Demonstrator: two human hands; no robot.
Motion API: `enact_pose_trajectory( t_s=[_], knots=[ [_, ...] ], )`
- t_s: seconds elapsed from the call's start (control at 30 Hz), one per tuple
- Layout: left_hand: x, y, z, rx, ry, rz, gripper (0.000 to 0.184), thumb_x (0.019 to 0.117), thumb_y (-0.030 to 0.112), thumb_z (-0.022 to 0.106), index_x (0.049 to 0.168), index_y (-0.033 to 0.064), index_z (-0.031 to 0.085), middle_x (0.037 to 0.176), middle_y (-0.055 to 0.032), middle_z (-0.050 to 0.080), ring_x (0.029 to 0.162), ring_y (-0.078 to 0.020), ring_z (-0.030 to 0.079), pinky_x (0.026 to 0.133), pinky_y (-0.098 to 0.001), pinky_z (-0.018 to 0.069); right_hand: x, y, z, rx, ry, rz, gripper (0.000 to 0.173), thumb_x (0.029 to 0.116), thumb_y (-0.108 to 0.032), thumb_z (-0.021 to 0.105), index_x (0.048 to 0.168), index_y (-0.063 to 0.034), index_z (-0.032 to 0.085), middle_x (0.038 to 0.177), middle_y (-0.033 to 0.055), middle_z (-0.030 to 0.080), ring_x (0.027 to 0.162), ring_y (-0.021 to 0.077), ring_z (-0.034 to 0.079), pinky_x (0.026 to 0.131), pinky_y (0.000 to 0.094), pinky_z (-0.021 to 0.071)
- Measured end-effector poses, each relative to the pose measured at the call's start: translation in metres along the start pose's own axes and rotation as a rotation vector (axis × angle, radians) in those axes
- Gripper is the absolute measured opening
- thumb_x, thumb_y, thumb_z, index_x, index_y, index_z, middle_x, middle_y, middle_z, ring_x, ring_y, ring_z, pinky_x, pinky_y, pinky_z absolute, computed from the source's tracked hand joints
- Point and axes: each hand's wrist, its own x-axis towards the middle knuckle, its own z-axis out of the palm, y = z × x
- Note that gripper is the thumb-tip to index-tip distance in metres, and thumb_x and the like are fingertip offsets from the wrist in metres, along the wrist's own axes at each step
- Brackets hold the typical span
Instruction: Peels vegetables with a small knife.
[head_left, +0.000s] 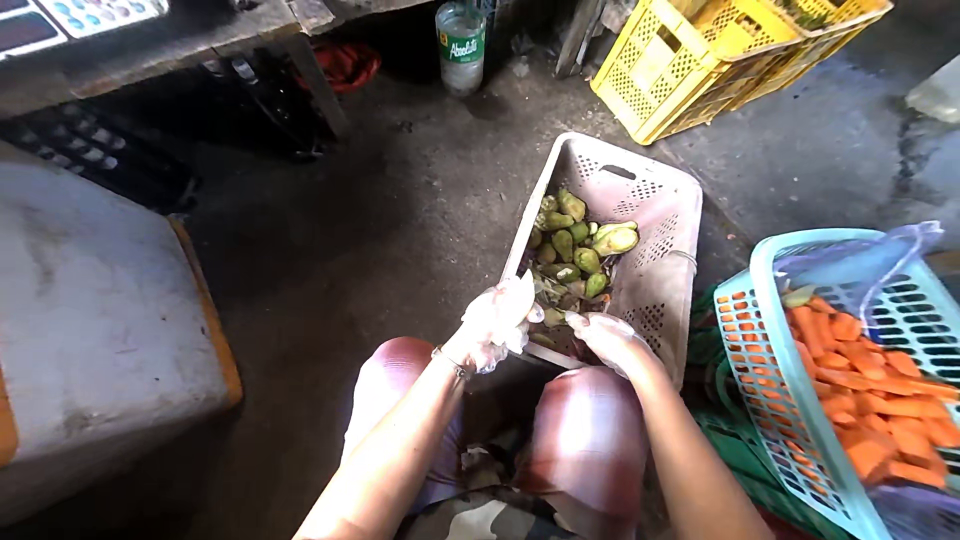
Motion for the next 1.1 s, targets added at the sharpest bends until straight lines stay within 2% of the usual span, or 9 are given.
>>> enact_pose_trajectory(
  t_s=[0.1,0.2,0.37,0.53,0.6,0.7,0.87,1.0,1.1],
  knots=[
    [0.000,0.001,0.002,-0.041,0.032,0.066,0.039,0.1121,0.027,0.025,0.124,0.0055,0.055,0.076,-0.0077,0.063,0.052,-0.0119,0.059,0.046,-0.0232,0.0518,-0.018,0.011,-0.004,0.172,0.095,0.031,0.060,0.1107,-0.050,0.031,0.140,-0.0045,0.058,0.140,0.0208,0.060,0.134,0.0336,0.054,0.113,0.0558,0.0385],
    [0.005,0.000,0.005,0.008,0.126,0.132,0.044,0.1124,0.035,0.026,0.133,0.0083,0.055,0.083,-0.0093,0.066,0.062,-0.0155,0.065,0.056,-0.0270,0.0566,-0.045,0.012,0.012,0.529,0.403,-0.052,0.044,0.1097,-0.044,0.042,0.125,-0.0100,0.065,0.092,0.0081,0.063,0.077,0.0183,0.060,0.071,0.0406,0.0502],
    [0.009,-0.004,0.005,-0.102,0.088,0.152,0.061,0.1078,0.056,0.016,0.122,0.0105,0.053,0.089,-0.0106,0.065,0.075,-0.0207,0.066,0.066,-0.0334,0.0566,-0.084,-0.029,0.062,0.583,0.610,-0.459,0.064,0.0820,-0.044,0.080,0.127,-0.0008,0.067,0.105,0.0170,0.074,0.090,0.0295,0.072,0.080,0.0530,0.0576],
    [0.006,-0.010,-0.005,-0.162,-0.124,0.163,0.080,0.0984,0.075,0.012,0.110,0.0114,0.059,0.100,-0.0108,0.070,0.089,-0.0213,0.070,0.074,-0.0346,0.0595,-0.069,-0.063,0.112,0.542,1.016,-0.681,0.026,0.0819,-0.017,0.074,0.101,0.0011,0.077,0.086,0.0136,0.077,0.077,0.0231,0.076,0.072,0.0372,0.0623],
    [0.008,-0.014,0.001,-0.290,-0.054,0.216,0.064,0.1050,0.063,0.018,0.110,0.0107,0.056,0.096,-0.0109,0.067,0.087,-0.0230,0.069,0.075,-0.0370,0.0589,-0.072,-0.070,0.123,0.570,1.079,-0.775,0.022,0.0779,-0.010,0.072,0.096,0.0027,0.077,0.083,0.0149,0.076,0.075,0.0239,0.075,0.071,0.0367,0.0619],
    [0.003,-0.019,0.006,-0.261,0.026,0.233,0.046,0.1110,0.037,0.019,0.111,0.0092,0.055,0.077,-0.0067,0.064,0.065,-0.0174,0.066,0.058,-0.0297,0.0572,-0.083,-0.074,0.139,0.626,0.994,-0.853,0.021,0.0783,-0.011,0.072,0.094,0.0021,0.076,0.082,0.0138,0.076,0.075,0.0220,0.075,0.071,0.0348,0.0614],
    [-0.014,-0.011,0.008,-0.225,0.164,0.077,0.050,0.1100,0.046,0.029,0.095,0.0060,0.054,0.068,-0.0075,0.059,0.049,-0.0139,0.057,0.043,-0.0245,0.0497,-0.093,-0.044,0.139,0.623,0.535,-1.006,0.020,0.0836,-0.016,0.078,0.099,-0.0026,0.077,0.086,0.0105,0.077,0.078,0.0194,0.075,0.073,0.0373,0.0623],
    [-0.014,-0.009,0.002,-0.204,0.037,0.087,0.038,0.1115,0.037,0.024,0.124,0.0151,0.052,0.076,-0.0045,0.060,0.055,-0.0110,0.060,0.047,-0.0218,0.0517,-0.095,-0.027,0.109,0.578,0.764,-0.766,0.037,0.0876,-0.031,0.073,0.106,0.0001,0.074,0.088,0.0111,0.076,0.077,0.0174,0.073,0.072,0.0368,0.0614],
    [-0.009,-0.011,0.002,-0.272,0.043,0.096,0.036,0.1111,0.035,0.028,0.121,0.0128,0.055,0.073,-0.0036,0.057,0.056,-0.0117,0.058,0.052,-0.0237,0.0529,-0.093,-0.020,0.091,0.337,0.906,-0.667,0.046,0.0979,-0.040,0.053,0.115,-0.0018,0.073,0.094,0.0107,0.077,0.086,0.0202,0.075,0.076,0.0389,0.0609]
  ],
)
